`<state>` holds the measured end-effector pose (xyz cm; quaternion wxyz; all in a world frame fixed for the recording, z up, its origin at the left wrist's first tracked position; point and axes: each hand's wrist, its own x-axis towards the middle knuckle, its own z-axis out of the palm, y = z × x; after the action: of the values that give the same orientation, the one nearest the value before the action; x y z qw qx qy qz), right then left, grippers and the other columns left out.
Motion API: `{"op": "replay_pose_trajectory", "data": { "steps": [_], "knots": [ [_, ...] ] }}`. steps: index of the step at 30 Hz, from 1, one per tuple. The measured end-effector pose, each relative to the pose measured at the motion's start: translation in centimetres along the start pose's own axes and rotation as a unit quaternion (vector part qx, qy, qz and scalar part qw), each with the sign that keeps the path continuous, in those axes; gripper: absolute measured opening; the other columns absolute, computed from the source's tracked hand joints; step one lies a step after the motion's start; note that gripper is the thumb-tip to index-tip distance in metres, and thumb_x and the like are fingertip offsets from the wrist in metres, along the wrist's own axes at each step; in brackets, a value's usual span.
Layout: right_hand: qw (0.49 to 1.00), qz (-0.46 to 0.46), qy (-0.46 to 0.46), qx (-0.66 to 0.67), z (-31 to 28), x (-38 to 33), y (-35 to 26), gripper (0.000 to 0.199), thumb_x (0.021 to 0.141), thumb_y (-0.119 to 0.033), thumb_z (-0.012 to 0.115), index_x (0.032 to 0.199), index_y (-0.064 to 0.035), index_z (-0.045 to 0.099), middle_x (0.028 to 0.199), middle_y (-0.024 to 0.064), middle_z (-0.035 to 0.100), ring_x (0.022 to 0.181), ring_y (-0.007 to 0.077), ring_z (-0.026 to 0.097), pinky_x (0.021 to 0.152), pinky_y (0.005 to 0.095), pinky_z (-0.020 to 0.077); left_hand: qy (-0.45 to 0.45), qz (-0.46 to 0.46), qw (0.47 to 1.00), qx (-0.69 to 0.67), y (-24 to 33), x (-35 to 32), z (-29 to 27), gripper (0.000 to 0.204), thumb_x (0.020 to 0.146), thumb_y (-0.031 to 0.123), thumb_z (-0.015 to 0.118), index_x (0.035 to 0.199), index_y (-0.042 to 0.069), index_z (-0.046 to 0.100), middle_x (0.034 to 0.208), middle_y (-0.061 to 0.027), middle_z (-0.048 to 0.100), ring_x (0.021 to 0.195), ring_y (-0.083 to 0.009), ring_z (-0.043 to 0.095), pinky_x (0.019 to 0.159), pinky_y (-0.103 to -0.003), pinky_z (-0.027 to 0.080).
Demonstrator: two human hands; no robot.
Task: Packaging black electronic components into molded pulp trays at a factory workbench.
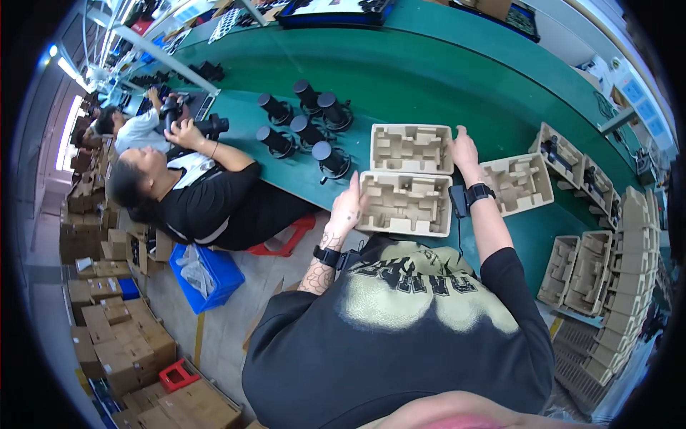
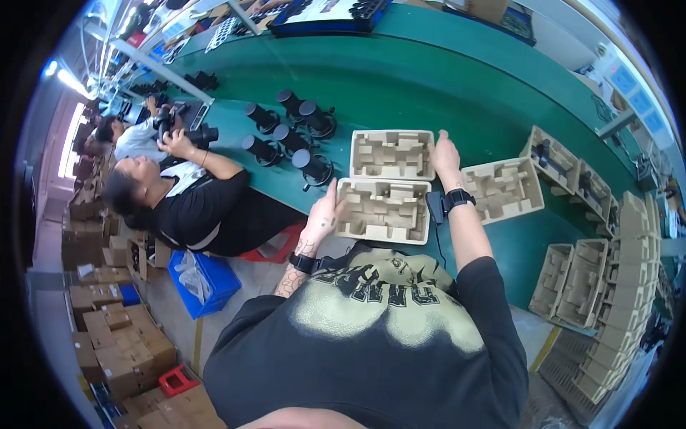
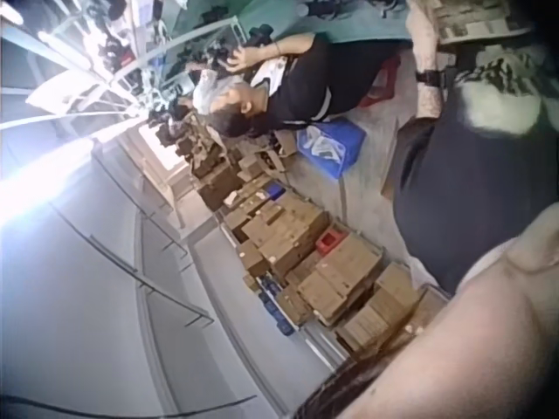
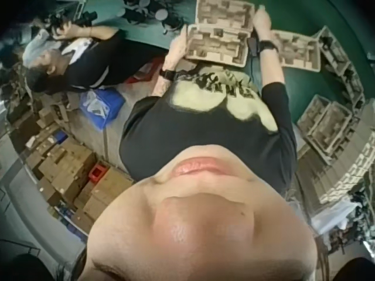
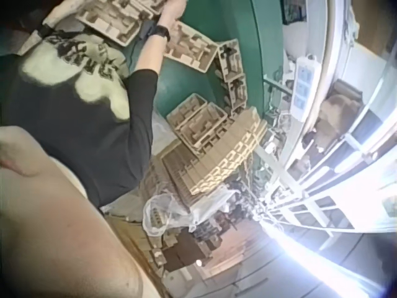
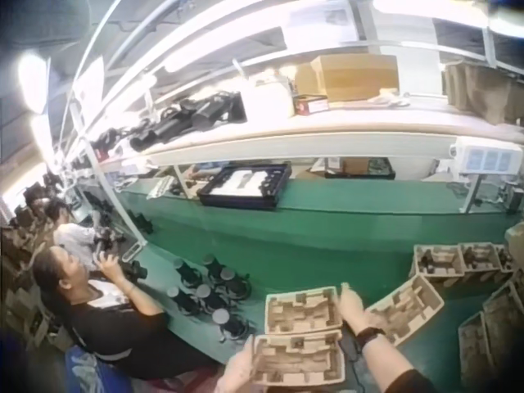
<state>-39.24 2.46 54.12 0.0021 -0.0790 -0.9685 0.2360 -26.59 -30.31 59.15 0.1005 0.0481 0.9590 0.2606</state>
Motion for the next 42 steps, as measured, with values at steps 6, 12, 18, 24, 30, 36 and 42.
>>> {"op": "replay_pose_trajectory", "data": {
  "steps": [6,12,18,24,30,36,42],
  "knots": [
    [0.940,-0.200,0.266,0.071,-4.5,-3.8,-6.8,0.043,0.085,-0.025,0.062,0.119,0.0002,0.054,0.107,0.0189,0.063,0.101,0.0365,0.061,0.091,0.0409,0.0478,0.302,0.020,0.949,0.086,-0.4,4.2,-7.0,0.071,0.079,0.027,0.071,0.135,0.002,0.037,0.113,-0.0256,0.055,0.102,-0.0400,0.056,0.086,-0.043,0.047],
    [0.912,-0.207,-0.017,0.353,-11.3,-9.4,-9.8,0.046,0.085,-0.014,0.062,0.128,-0.0024,0.050,0.117,0.0143,0.060,0.110,0.0287,0.057,0.096,0.0365,0.0433,0.159,-0.007,0.987,-0.015,-2.9,6.1,-7.9,0.068,0.072,0.029,0.077,0.126,0.003,0.045,0.114,-0.0241,0.053,0.103,-0.0396,0.056,0.086,-0.045,0.047],
    [0.835,-0.168,-0.079,0.518,-10.6,-14.0,-9.7,0.052,0.079,-0.012,0.070,0.127,-0.0034,0.051,0.115,0.0079,0.062,0.106,0.0212,0.059,0.094,0.0337,0.0451,0.127,-0.094,0.633,-0.758,6.4,0.0,-8.7,0.044,0.087,0.040,0.063,0.113,0.006,0.051,0.098,-0.0140,0.058,0.092,-0.0237,0.060,0.079,-0.037,0.054],
    [0.717,-0.123,-0.374,0.576,-10.4,-13.7,-11.9,0.061,0.073,-0.011,0.075,0.128,-0.0006,0.049,0.118,0.0143,0.060,0.106,0.0263,0.061,0.092,0.0372,0.0463,-0.544,-0.108,0.436,-0.708,7.3,-2.2,2.3,0.047,0.095,0.048,0.044,0.110,0.005,0.056,0.083,-0.0062,0.062,0.064,-0.0163,0.062,0.055,-0.024,0.053],
    [0.983,-0.143,0.044,0.110,-9.9,-8.2,-11.3,0.061,0.064,-0.004,0.071,0.122,0.0003,0.051,0.119,0.0224,0.057,0.112,0.0381,0.054,0.093,0.0431,0.0440,-0.152,-0.111,0.848,-0.495,5.0,-1.5,-3.8,0.035,0.097,0.026,0.043,0.123,0.004,0.050,0.087,-0.0102,0.064,0.066,-0.0168,0.065,0.055,-0.026,0.054],
    [0.915,-0.403,0.002,0.017,-5.1,-4.0,-6.4,0.049,0.074,0.004,0.054,0.121,-0.0084,0.055,0.127,0.0193,0.052,0.130,0.0346,0.039,0.107,0.0447,0.0315,0.057,0.003,0.911,-0.409,5.3,2.8,-5.5,0.035,0.094,0.020,0.047,0.125,0.004,0.049,0.097,-0.0103,0.065,0.086,-0.0201,0.065,0.072,-0.034,0.053],
    [0.922,-0.375,-0.068,0.065,-2.6,-3.4,-3.9,0.038,0.079,0.002,0.052,0.116,-0.0065,0.058,0.126,0.0138,0.055,0.123,0.0331,0.045,0.107,0.0426,0.0333,0.177,0.271,0.946,-0.017,5.3,11.2,-1.5,0.040,0.088,0.019,0.051,0.124,0.002,0.050,0.121,-0.0155,0.058,0.121,-0.0315,0.048,0.100,-0.048,0.039]
  ]
}}
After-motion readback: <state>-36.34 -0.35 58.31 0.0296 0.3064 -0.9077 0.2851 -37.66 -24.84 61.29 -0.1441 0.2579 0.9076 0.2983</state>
